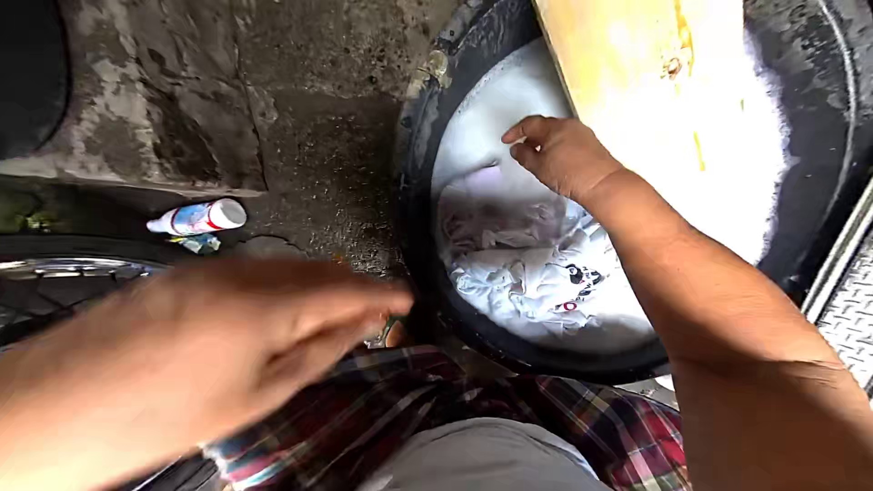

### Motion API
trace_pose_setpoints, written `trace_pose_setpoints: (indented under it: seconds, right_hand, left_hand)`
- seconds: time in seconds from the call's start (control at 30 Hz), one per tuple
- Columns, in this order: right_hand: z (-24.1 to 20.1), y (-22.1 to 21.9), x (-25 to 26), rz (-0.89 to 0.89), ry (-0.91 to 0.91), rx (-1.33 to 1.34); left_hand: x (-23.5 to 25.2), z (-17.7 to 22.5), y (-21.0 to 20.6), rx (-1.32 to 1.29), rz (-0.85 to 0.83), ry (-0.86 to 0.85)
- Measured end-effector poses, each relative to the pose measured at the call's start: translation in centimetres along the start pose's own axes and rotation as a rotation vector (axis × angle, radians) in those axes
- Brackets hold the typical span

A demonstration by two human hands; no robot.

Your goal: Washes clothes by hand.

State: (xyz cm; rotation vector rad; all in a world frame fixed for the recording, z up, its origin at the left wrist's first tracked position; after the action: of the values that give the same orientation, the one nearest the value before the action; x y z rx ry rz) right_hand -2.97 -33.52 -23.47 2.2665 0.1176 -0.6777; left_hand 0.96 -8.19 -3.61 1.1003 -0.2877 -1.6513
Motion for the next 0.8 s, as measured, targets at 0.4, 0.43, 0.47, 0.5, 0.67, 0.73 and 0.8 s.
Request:
trace_pose_setpoints:
  seconds: [0.4,0.43,0.47,0.5,0.67,0.73,0.8]
  right_hand:
    - [0.4,-8.0,-10.9,0.059,-0.127,-0.056]
    - [0.7,-9.8,-11.7,0.047,-0.127,-0.051]
    - [0.9,-11.0,-12.4,0.071,-0.119,-0.035]
    - [1.1,-12.0,-12.9,0.074,-0.132,-0.018]
    - [1.9,-12.6,-14.4,0.068,-0.217,0.026]
    - [2.1,-11.0,-15.1,0.154,-0.205,0.099]
    - [2.9,-9.7,-15.8,0.248,-0.195,0.319]
  left_hand:
    - [20.4,-3.6,-14.3,-0.508,0.026,0.175]
    - [20.1,-3.7,-15.3,-0.515,0.047,0.184]
    - [19.7,-3.7,-15.9,-0.486,0.091,0.178]
    - [19.2,-3.9,-16.4,-0.439,0.139,0.179]
    - [14.9,-5.7,-17.0,-0.191,0.360,0.343]
    - [13.6,-6.5,-17.1,-0.088,0.414,0.355]
    - [13.4,-7.3,-18.0,-0.036,0.408,0.357]
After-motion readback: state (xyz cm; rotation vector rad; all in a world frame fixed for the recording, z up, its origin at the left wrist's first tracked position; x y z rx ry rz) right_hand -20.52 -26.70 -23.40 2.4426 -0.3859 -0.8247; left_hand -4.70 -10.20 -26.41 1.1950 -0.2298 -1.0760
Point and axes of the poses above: each hand's wrist, its own x-axis towards the middle knuckle, its own y-axis out of the back of the hand, z = x × y, the point moved 9 cm from there along x, towards the middle knuckle, and after that the axes turned 9 degrees about -z, right-handed, at the moved point
